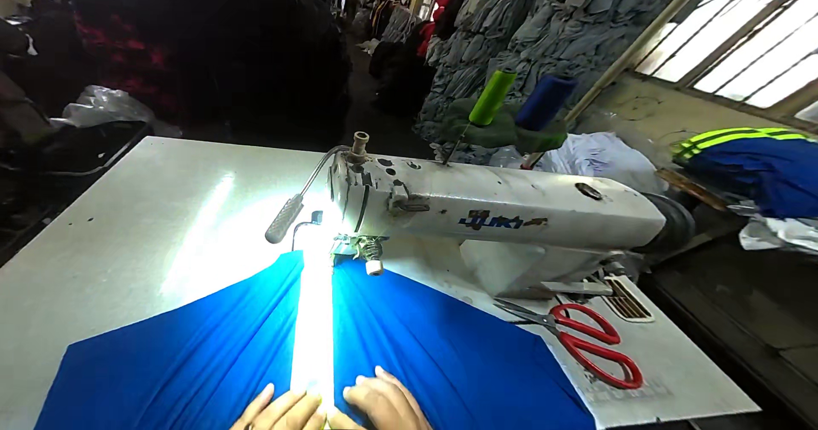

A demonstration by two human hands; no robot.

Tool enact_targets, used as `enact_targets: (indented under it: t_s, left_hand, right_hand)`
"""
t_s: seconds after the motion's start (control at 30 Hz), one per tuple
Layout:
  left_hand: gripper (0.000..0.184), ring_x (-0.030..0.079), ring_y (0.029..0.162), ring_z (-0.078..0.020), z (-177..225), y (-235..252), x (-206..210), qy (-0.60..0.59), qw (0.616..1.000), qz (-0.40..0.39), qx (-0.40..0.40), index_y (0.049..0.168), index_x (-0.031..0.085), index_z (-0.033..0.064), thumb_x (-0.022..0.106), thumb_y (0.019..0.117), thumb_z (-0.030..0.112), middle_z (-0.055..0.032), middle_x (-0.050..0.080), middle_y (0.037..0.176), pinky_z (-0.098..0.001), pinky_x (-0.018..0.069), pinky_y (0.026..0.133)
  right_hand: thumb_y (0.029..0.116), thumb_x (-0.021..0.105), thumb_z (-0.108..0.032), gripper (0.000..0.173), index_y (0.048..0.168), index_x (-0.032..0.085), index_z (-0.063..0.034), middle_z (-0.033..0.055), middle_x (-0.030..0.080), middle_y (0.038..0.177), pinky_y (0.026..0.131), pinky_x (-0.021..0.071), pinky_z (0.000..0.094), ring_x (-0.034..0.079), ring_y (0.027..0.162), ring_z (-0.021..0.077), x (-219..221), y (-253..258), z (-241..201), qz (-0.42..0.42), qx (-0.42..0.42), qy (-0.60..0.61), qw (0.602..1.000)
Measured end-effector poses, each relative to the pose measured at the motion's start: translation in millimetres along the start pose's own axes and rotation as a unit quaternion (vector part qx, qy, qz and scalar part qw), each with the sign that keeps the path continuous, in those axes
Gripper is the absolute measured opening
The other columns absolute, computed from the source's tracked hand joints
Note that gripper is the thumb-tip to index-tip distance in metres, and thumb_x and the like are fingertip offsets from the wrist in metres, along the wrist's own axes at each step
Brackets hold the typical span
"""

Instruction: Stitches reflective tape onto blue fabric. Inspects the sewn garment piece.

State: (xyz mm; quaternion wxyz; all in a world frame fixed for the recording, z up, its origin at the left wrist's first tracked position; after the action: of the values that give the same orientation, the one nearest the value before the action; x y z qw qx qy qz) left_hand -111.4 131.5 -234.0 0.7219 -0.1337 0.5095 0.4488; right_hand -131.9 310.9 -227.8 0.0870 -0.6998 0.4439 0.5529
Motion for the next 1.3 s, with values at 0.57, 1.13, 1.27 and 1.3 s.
enact_targets:
  t_s: [0.57, 1.13, 1.27, 1.3]
  left_hand:
    - [0.057, 0.040, 0.149, -0.0201, -99.1, 105.3, -11.9, 0.029, 0.996, -0.075, -0.031, 0.152, 0.051, 0.0160, 0.033, 0.1077, 0.047, -0.0011, 0.047, 0.158, -0.0536, 0.0251, 0.124]
    - [0.061, 0.030, 0.153, -0.0382, -38.2, 54.5, -13.2, 0.098, 0.984, -0.105, -0.105, 0.154, 0.047, 0.0120, 0.042, 0.1055, 0.048, -0.0101, 0.040, 0.163, -0.0758, 0.0107, 0.116]
    - [0.030, 0.065, 0.125, -0.0322, -12.6, 55.0, -15.9, 0.070, 0.997, -0.008, -0.012, 0.125, 0.072, 0.0047, 0.058, 0.0998, 0.012, -0.0135, 0.069, 0.133, -0.0640, 0.0392, 0.111]
    - [0.028, 0.069, 0.117, -0.0315, -6.4, 50.7, -13.7, 0.063, 0.998, -0.001, 0.002, 0.121, 0.073, 0.0029, 0.056, 0.0994, 0.006, -0.0141, 0.072, 0.126, -0.0590, 0.0458, 0.107]
  right_hand:
    - [0.0998, 0.051, -0.019, 0.039, 0.129, 0.073, -0.0313, 0.0041, 0.069, 0.132, 0.111, 0.0466, 0.0412, 0.058, 0.131, 0.0240, 3.9, 106.2, 89.2, -0.056, 0.038, -0.074, 0.995]
    - [0.0979, 0.059, -0.034, 0.042, 0.132, 0.070, -0.0131, 0.0165, 0.062, 0.141, 0.108, 0.0432, 0.0661, 0.054, 0.136, 0.0435, -57.9, 11.4, 111.0, -0.019, 0.107, -0.180, 0.978]
    - [0.1002, 0.062, -0.019, 0.027, 0.123, 0.074, -0.0141, 0.0130, 0.073, 0.118, 0.096, 0.0553, 0.0531, 0.068, 0.113, 0.0337, -34.9, 29.3, 28.9, -0.036, 0.047, -0.031, 0.998]
    - [0.1014, 0.061, -0.020, 0.026, 0.123, 0.075, -0.0144, 0.0125, 0.073, 0.115, 0.094, 0.0556, 0.0509, 0.069, 0.110, 0.0323, -27.1, 26.2, 15.2, -0.039, 0.036, -0.006, 0.999]
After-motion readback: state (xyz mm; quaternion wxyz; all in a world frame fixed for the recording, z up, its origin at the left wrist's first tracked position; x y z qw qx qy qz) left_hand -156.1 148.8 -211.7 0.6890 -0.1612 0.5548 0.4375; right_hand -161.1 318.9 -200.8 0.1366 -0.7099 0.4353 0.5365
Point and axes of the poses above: each hand's wrist, its own y-axis towards the middle knuckle, its own x-axis out of the palm, z = x × y, the point moved 5 cm from there along y, towards the middle knuckle
